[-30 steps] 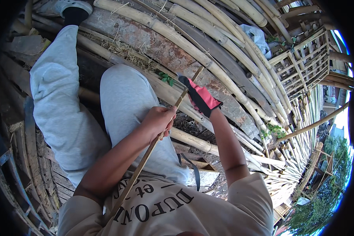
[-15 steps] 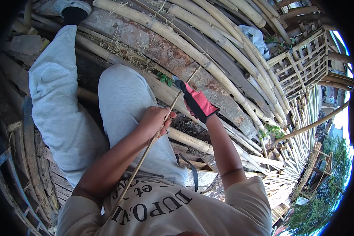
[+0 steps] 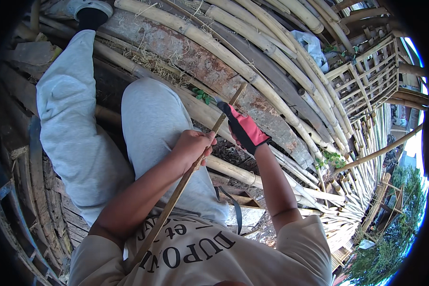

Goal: The person shaves a thin bamboo strip using a knife held in a pink gloved hand. They pull the blade along the length of the strip repeatedly to smooth it.

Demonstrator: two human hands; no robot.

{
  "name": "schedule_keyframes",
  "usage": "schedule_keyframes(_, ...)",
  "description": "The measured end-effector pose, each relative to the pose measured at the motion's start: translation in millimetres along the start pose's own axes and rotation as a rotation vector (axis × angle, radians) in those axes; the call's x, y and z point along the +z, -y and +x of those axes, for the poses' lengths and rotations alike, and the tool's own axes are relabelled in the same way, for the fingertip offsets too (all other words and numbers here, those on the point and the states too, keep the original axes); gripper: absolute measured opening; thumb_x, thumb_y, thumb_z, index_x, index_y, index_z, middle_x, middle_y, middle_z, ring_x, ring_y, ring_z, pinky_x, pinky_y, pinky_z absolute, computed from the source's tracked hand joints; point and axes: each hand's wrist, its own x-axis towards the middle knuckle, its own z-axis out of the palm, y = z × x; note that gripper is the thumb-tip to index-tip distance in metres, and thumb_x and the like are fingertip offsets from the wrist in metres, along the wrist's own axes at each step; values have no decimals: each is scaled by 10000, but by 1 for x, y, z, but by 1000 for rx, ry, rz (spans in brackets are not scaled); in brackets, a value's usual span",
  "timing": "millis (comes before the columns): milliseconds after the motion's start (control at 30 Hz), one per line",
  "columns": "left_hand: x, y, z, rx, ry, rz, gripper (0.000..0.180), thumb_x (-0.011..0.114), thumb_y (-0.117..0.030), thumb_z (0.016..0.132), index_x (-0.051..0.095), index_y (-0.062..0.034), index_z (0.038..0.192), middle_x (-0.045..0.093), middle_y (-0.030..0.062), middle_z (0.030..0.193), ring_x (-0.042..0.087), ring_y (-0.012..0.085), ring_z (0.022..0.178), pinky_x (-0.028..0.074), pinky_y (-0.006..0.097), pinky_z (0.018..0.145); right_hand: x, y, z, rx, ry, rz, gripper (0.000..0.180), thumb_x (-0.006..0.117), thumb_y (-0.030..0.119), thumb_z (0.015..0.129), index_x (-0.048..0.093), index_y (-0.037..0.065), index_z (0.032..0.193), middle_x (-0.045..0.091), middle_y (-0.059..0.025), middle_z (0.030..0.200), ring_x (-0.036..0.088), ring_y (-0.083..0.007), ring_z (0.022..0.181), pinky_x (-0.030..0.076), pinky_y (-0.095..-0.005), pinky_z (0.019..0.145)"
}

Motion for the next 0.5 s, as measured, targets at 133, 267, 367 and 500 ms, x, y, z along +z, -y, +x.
schedule_keyframes(133,-5,2,-2,-46,-33,-16,317,568,-376,1036,630,-80,939,505,-22,579,471,102,392,329,283,329,27,19,-8,-3,144,176,423,496,296,1055,533,285,1476,517,21,672,500,-97,550,414,-270,490)
schedule_keyframes(267,-2,-2,-1,-42,-14,-32,319,569,-382,1036,626,-81,945,501,-23,579,470,105,397,329,287,332,15,33,-7,171,-102,8,461,461,219,1053,481,255,1512,520,-22,676,517,-111,567,443,-293,535)
schedule_keyframes(367,-6,1,-2,-32,-20,-48,316,565,-379,1037,623,-83,945,496,-23,577,469,108,400,329,286,335,32,34,-17,43,107,31,556,456,125,1013,417,266,1549,529,-28,680,533,-119,569,467,-305,546)
schedule_keyframes(500,-5,-1,-1,-25,-7,-47,320,551,-371,1045,618,-74,947,476,-24,571,457,109,397,324,283,341,19,-5,5,23,-128,-81,513,489,146,1013,472,272,1510,507,15,658,519,-101,556,429,-289,493)
